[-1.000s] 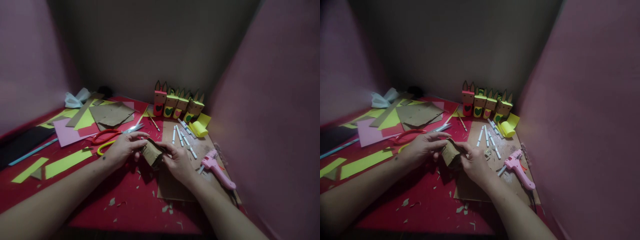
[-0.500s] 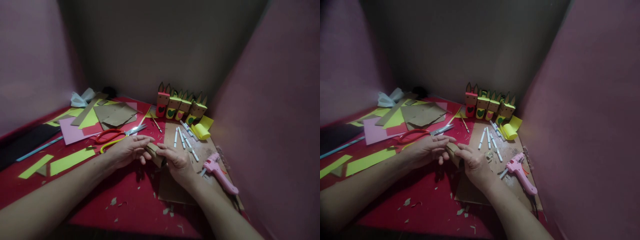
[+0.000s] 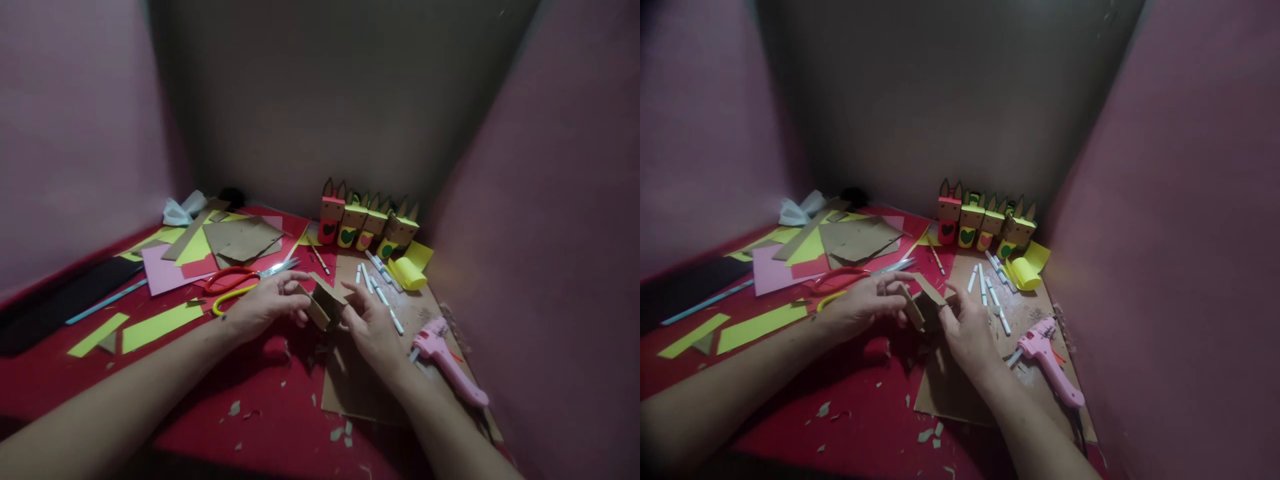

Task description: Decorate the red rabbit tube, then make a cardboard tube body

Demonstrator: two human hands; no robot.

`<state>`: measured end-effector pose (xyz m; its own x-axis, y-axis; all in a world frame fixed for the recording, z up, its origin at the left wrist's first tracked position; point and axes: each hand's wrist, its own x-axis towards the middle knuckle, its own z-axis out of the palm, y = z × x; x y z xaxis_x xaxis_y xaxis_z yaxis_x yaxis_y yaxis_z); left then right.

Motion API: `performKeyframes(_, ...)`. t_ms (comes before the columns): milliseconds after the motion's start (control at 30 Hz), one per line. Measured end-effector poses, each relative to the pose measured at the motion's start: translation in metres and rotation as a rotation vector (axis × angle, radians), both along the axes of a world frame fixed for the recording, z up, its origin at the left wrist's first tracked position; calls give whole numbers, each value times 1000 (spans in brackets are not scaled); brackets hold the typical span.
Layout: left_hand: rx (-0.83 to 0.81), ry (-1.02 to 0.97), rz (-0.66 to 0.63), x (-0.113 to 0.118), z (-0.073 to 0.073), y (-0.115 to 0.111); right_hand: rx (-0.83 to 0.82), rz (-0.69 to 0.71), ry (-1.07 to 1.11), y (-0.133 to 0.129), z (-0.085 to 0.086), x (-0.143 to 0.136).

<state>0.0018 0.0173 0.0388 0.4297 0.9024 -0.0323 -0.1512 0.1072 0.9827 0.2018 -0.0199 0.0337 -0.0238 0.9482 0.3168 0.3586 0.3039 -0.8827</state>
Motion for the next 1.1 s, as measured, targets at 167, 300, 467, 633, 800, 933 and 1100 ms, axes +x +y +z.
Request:
performKeyframes(167,215,170,-131,-6,4,-4,-229,-41,466,5,11,4)
performKeyframes(300,414,205,-94,-7,13,-9,-470,-87,932,15,15,9)
performKeyframes(467,386,95,-23,-2,17,-11,-637,-136,1102,19,13,9)
performKeyframes(633,373,32,-18,-9,19,-8,-724,-91,1211,17,12,6)
performKeyframes(800,443,169,-78,-18,28,-11,-732,-65,1250,20,7,9)
performKeyframes(933,531,268,-136,-22,36,-12,-734,-54,1256,21,4,9)
performKeyframes(1100,596,340,-134,-26,33,-13,-700,5,1219,20,7,8)
